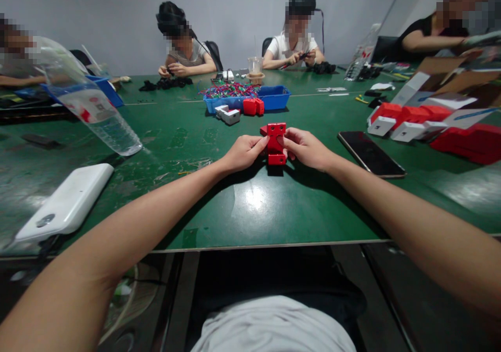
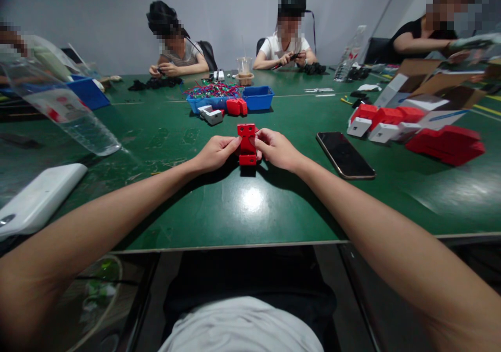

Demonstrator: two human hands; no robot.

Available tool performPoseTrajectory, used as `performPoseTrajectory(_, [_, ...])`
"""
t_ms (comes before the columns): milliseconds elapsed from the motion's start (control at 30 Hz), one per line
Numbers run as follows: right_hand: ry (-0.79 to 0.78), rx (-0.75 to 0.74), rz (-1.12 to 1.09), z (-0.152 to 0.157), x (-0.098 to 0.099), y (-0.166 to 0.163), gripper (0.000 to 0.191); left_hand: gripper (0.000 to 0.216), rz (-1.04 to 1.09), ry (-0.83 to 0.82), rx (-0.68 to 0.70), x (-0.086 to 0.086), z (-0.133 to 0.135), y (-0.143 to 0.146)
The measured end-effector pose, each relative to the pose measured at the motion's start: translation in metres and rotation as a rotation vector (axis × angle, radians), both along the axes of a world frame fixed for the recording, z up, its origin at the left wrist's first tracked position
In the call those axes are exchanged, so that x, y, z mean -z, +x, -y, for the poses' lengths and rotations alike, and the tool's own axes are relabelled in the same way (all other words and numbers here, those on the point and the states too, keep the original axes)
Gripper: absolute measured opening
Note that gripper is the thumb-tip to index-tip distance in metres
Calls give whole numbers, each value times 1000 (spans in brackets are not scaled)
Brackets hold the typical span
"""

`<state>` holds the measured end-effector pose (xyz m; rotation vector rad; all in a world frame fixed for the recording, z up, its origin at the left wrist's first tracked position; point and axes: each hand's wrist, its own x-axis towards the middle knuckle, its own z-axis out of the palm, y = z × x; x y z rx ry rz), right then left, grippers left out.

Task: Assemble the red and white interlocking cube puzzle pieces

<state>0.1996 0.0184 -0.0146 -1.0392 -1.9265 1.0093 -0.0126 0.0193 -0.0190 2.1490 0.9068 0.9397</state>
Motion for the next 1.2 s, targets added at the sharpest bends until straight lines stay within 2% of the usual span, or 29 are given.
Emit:
performPoseTrajectory(600, [2,18,44,5,-5,-2,33,57,-51,48,-35,-2,2,0])
performPoseTrajectory(1200, [-8,-29,-105,0,4,-1,36,58,-46,25,-55,-1,0,1])
